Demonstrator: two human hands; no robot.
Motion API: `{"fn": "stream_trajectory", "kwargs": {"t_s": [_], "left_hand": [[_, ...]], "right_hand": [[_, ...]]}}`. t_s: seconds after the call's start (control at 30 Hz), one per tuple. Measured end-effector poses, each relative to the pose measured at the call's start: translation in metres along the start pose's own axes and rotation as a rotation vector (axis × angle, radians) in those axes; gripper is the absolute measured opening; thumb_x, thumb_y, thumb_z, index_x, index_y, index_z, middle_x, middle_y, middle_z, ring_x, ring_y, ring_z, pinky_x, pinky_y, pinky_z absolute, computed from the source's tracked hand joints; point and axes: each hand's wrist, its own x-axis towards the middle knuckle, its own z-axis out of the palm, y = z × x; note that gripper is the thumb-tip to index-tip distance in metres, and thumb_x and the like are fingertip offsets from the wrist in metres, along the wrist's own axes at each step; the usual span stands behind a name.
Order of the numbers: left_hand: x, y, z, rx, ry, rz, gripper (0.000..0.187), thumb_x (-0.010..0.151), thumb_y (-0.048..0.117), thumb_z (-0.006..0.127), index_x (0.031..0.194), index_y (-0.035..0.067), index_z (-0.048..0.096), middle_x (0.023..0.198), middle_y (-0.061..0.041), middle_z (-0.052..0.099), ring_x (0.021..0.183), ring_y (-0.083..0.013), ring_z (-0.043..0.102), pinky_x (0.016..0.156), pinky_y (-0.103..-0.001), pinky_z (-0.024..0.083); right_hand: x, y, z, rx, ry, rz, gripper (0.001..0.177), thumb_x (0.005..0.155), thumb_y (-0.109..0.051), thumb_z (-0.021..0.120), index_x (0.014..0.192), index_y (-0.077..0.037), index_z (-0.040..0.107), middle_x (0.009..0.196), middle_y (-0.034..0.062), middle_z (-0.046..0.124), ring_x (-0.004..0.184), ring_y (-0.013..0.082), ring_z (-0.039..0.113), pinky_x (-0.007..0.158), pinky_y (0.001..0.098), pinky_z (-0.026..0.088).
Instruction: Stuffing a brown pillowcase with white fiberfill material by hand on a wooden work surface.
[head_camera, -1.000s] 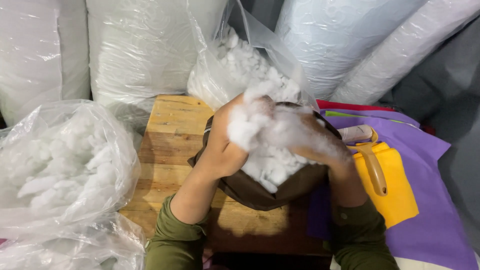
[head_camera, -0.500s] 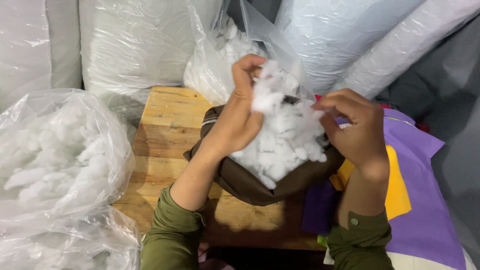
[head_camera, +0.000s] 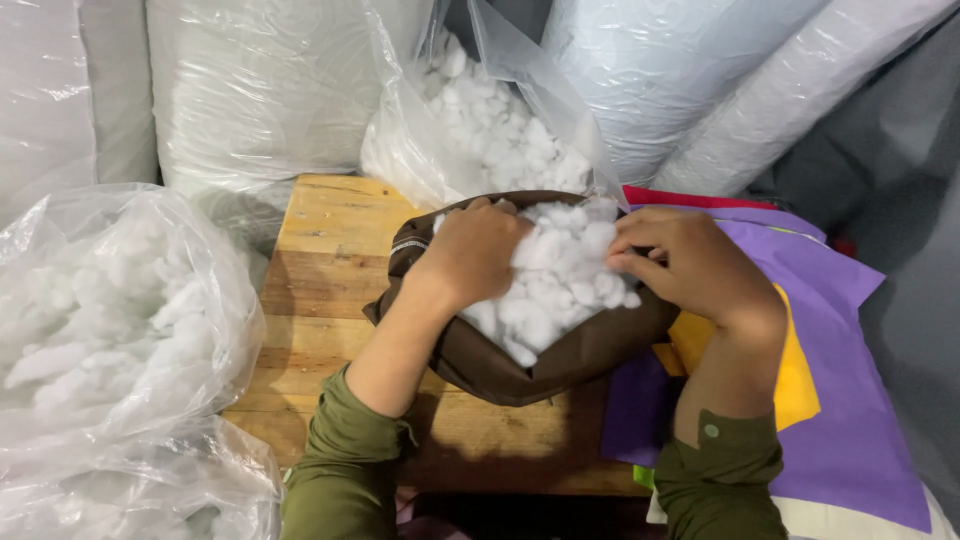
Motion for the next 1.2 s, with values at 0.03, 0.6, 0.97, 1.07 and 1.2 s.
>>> {"fn": "stream_trajectory", "kwargs": {"t_s": [0.03,0.6,0.97,1.07,1.2], "left_hand": [[-0.019,0.007,-0.027,0.0,0.003,0.0,0.042,0.072,0.017,0.081,0.114,0.014,0.076,0.111,-0.012,0.073,0.1,-0.0365,0.069,0.075,-0.048,0.057],[-0.072,0.039,-0.074,-0.417,0.481,0.394,0.026,0.095,0.02,0.066,0.115,0.005,0.073,0.106,-0.02,0.072,0.114,-0.0447,0.064,0.096,-0.053,0.052],[-0.13,0.015,-0.071,-0.756,0.586,0.383,0.027,0.103,0.023,0.055,0.116,0.007,0.073,0.12,-0.019,0.07,0.126,-0.0471,0.06,0.106,-0.056,0.046],[-0.154,-0.003,-0.057,-0.85,0.666,-0.051,0.034,0.107,0.025,0.049,0.122,0.003,0.07,0.118,-0.022,0.069,0.115,-0.0436,0.066,0.094,-0.053,0.053],[-0.156,-0.006,-0.029,-0.938,0.32,-0.499,0.062,0.108,0.048,0.032,0.146,0.004,0.052,0.13,-0.037,0.061,0.129,-0.0539,0.053,0.109,-0.064,0.04]], "right_hand": [[-0.005,0.0,-0.006,-0.003,0.001,-0.002,0.01,0.087,-0.007,0.071,0.095,-0.005,0.077,0.11,0.0175,0.076,0.098,0.0421,0.073,0.074,0.0488,0.064],[-0.034,0.02,0.005,0.107,0.237,-0.002,0.018,0.099,-0.013,0.07,0.116,-0.014,0.075,0.106,0.0036,0.072,0.098,0.0198,0.072,0.075,0.0293,0.059],[-0.072,0.065,0.033,0.168,0.517,0.126,0.014,0.109,-0.021,0.065,0.114,-0.011,0.074,0.101,0.0113,0.071,0.092,0.0277,0.072,0.067,0.0331,0.061],[-0.069,0.08,0.038,0.297,0.437,0.396,0.03,0.115,-0.032,0.052,0.12,-0.007,0.069,0.108,0.0256,0.068,0.091,0.041,0.07,0.058,0.0437,0.062],[-0.065,0.055,0.06,0.77,0.267,0.632,0.069,0.11,-0.047,0.036,0.154,0.006,0.035,0.155,0.0419,0.023,0.115,0.0657,0.053,0.065,0.0612,0.06]]}}
